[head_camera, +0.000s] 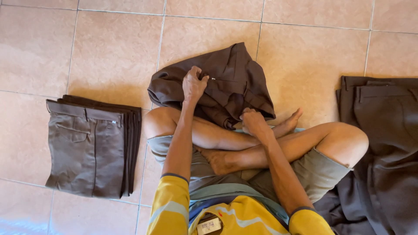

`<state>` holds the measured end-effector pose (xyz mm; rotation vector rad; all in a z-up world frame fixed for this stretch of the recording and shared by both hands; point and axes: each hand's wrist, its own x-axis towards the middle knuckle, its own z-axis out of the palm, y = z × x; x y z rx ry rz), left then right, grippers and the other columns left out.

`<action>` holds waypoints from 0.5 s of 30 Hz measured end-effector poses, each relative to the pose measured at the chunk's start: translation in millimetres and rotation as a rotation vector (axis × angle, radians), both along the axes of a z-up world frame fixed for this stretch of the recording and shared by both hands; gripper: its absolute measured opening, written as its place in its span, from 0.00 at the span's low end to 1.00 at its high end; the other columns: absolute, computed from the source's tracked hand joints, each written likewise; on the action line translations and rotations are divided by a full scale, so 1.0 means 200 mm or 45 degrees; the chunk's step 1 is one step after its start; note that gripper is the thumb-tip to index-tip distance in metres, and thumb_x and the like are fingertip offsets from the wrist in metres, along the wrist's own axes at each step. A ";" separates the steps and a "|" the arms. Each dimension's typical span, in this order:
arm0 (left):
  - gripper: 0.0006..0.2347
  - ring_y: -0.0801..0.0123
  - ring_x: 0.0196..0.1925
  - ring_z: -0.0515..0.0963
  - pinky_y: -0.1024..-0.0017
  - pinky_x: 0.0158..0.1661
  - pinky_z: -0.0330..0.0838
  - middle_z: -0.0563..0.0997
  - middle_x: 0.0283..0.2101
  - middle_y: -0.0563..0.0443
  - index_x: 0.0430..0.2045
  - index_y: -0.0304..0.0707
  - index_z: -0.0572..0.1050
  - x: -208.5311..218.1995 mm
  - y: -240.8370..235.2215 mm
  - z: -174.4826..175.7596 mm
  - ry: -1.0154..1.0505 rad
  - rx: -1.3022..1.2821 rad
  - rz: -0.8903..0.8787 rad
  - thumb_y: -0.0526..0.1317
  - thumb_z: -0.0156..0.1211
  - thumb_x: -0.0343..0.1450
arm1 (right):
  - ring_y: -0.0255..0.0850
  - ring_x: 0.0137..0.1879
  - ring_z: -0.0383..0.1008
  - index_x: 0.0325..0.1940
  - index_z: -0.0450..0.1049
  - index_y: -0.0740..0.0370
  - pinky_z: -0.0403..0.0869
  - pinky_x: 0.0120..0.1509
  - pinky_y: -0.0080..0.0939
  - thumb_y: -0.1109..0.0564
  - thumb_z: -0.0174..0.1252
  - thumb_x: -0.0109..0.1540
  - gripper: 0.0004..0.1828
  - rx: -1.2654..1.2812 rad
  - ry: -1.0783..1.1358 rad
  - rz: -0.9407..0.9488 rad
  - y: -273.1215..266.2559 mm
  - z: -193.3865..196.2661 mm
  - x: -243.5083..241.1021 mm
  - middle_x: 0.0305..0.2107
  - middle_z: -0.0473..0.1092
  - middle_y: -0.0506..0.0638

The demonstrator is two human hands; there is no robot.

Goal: The person sits cross-legged on a tiled floor and folds dark brown trousers by hand. They unfold each pair, align the legs, fold the garment in half lengthwise, then fold it into a compact rectangle before placing it on a growing stack to the left.

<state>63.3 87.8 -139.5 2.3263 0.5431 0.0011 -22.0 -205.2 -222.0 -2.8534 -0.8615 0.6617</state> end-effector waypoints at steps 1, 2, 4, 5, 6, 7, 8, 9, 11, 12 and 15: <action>0.13 0.53 0.47 0.85 0.52 0.51 0.75 0.83 0.40 0.50 0.39 0.48 0.78 0.06 -0.03 0.03 0.002 0.001 -0.013 0.45 0.72 0.64 | 0.52 0.39 0.80 0.49 0.81 0.57 0.79 0.41 0.48 0.58 0.63 0.52 0.20 0.001 0.002 -0.013 0.01 0.07 0.00 0.36 0.72 0.56; 0.12 0.57 0.40 0.86 0.57 0.43 0.78 0.83 0.33 0.52 0.34 0.50 0.79 0.11 -0.05 0.07 -0.077 -0.101 0.038 0.46 0.73 0.61 | 0.54 0.39 0.80 0.53 0.78 0.60 0.80 0.42 0.51 0.55 0.61 0.56 0.22 0.045 0.072 -0.054 0.03 0.13 -0.01 0.39 0.73 0.58; 0.11 0.61 0.33 0.86 0.62 0.35 0.80 0.83 0.26 0.54 0.28 0.52 0.80 0.17 -0.18 0.27 -0.149 -0.204 0.081 0.48 0.74 0.59 | 0.56 0.40 0.81 0.58 0.75 0.64 0.81 0.43 0.54 0.51 0.59 0.60 0.24 0.090 0.146 -0.105 0.08 0.19 -0.03 0.42 0.73 0.61; 0.09 0.70 0.27 0.77 0.70 0.29 0.70 0.79 0.24 0.57 0.26 0.46 0.77 0.19 -0.29 0.44 -0.329 -0.521 -0.122 0.45 0.72 0.63 | 0.53 0.36 0.80 0.62 0.67 0.68 0.78 0.36 0.53 0.42 0.60 0.60 0.34 0.108 -0.074 -0.118 0.11 0.19 -0.04 0.36 0.74 0.57; 0.09 0.79 0.21 0.67 0.78 0.22 0.60 0.75 0.22 0.59 0.23 0.41 0.75 0.21 -0.40 0.62 -0.521 -0.842 -0.318 0.42 0.71 0.68 | 0.51 0.32 0.78 0.66 0.59 0.71 0.75 0.30 0.52 0.32 0.62 0.61 0.46 0.118 -0.305 -0.120 0.13 0.19 -0.03 0.31 0.74 0.54; 0.09 0.79 0.21 0.67 0.78 0.22 0.60 0.75 0.22 0.59 0.23 0.41 0.75 0.23 -0.47 0.65 -0.526 -0.849 -0.318 0.42 0.71 0.68 | 0.51 0.32 0.78 0.66 0.59 0.71 0.75 0.30 0.52 0.32 0.62 0.61 0.46 0.110 -0.309 -0.120 0.14 0.20 -0.01 0.31 0.74 0.54; 0.08 0.66 0.37 0.76 0.66 0.39 0.71 0.79 0.36 0.46 0.35 0.37 0.75 0.25 -0.56 0.69 -0.514 -1.244 -0.571 0.38 0.69 0.70 | 0.56 0.29 0.78 0.68 0.57 0.70 0.74 0.28 0.56 0.41 0.59 0.63 0.39 0.194 -0.258 -0.268 0.14 0.22 0.00 0.27 0.74 0.57; 0.11 0.54 0.54 0.84 0.54 0.56 0.83 0.82 0.50 0.33 0.47 0.34 0.76 0.27 -0.64 0.73 -0.488 -1.638 -0.827 0.35 0.67 0.73 | 0.61 0.26 0.77 0.69 0.55 0.69 0.74 0.26 0.61 0.50 0.56 0.65 0.34 0.277 -0.208 -0.417 0.13 0.23 0.02 0.23 0.74 0.59; 0.15 0.56 0.58 0.82 0.61 0.56 0.81 0.81 0.54 0.37 0.51 0.36 0.74 0.33 -0.71 0.65 -0.425 -1.392 -0.700 0.40 0.66 0.72 | 0.61 0.25 0.77 0.69 0.57 0.69 0.74 0.25 0.59 0.53 0.54 0.66 0.30 0.290 -0.227 -0.491 0.08 0.26 0.05 0.22 0.74 0.62; 0.20 0.58 0.61 0.81 0.68 0.57 0.79 0.80 0.59 0.40 0.55 0.37 0.72 0.35 -0.75 0.60 -0.361 -1.139 -0.569 0.45 0.65 0.71 | 0.61 0.24 0.77 0.68 0.60 0.69 0.74 0.24 0.56 0.55 0.51 0.67 0.27 0.308 -0.243 -0.560 0.05 0.28 0.05 0.21 0.74 0.64; 0.24 0.44 0.65 0.75 0.47 0.56 0.76 0.74 0.64 0.42 0.64 0.40 0.64 0.35 -0.64 0.21 -0.606 -0.071 -0.700 0.54 0.53 0.77 | 0.70 0.33 0.74 0.41 0.67 0.68 0.72 0.37 0.67 0.58 0.50 0.63 0.09 0.425 -0.051 -0.734 -0.07 0.20 0.10 0.27 0.73 0.70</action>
